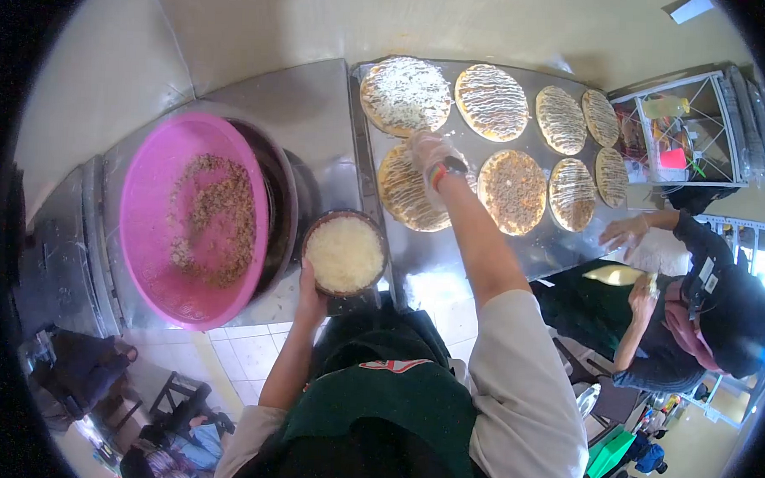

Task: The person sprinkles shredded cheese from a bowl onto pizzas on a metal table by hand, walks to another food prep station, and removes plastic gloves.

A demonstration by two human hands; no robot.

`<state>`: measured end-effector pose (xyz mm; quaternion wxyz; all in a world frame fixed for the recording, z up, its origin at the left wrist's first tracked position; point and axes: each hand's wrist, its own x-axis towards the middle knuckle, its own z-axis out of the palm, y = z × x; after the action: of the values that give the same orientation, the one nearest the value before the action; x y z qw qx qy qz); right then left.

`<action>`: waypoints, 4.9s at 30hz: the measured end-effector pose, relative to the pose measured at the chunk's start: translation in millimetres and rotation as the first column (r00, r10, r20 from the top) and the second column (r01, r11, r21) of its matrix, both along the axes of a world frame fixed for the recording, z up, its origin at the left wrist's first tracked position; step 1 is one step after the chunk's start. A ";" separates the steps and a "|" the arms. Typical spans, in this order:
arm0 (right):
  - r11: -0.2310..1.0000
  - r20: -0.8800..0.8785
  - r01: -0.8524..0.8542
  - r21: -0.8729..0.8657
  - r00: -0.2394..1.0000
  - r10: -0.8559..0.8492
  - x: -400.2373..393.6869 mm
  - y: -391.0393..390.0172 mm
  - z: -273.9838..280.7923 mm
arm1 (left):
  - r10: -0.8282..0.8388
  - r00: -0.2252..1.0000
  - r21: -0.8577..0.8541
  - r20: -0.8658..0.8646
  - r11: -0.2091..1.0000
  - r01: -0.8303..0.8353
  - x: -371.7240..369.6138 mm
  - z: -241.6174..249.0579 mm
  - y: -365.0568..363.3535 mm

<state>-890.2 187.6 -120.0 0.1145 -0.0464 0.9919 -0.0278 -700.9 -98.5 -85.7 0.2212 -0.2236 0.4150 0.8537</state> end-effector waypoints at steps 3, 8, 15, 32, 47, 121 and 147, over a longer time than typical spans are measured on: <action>0.732 -0.135 -0.194 0.653 0.921 0.365 13.8 -7.7 -31.9 | -0.024 1.000 -0.013 0.005 1.000 0.024 -2.7 0.7 -9.1; 0.663 0.078 -0.485 0.571 0.836 0.544 55.0 -22.0 -25.4 | -0.078 0.996 -0.042 -0.031 0.996 0.077 -11.2 8.0 -13.4; 0.954 -0.212 0.054 0.295 0.977 0.010 96.6 -6.7 -6.7 | -0.137 0.990 -0.014 0.035 0.990 0.138 -27.2 4.8 9.3; 0.986 0.311 0.094 -0.139 0.949 -0.047 118.3 -31.3 136.1 | -0.080 0.995 -0.170 -0.055 0.983 0.070 -59.4 16.8 150.0; 0.132 0.651 0.676 -0.725 0.736 -0.188 80.9 33.1 90.7 | 0.053 0.998 -0.101 -0.014 0.993 -0.054 -16.5 -21.1 96.7; 0.919 0.046 0.152 -0.363 0.988 -0.146 166.1 -64.6 85.6 | -0.156 0.987 -0.088 -0.021 0.984 0.154 -27.1 -3.9 109.3; 0.978 -0.044 -0.135 0.159 0.989 0.144 2.3 26.8 17.8 | 0.052 0.999 -0.048 -0.004 0.998 -0.052 -27.5 17.2 24.2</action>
<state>-888.0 214.4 -102.2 0.0918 -0.1077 0.9882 0.0589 -728.4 -74.3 -68.5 0.1931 -0.2385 0.4298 0.8492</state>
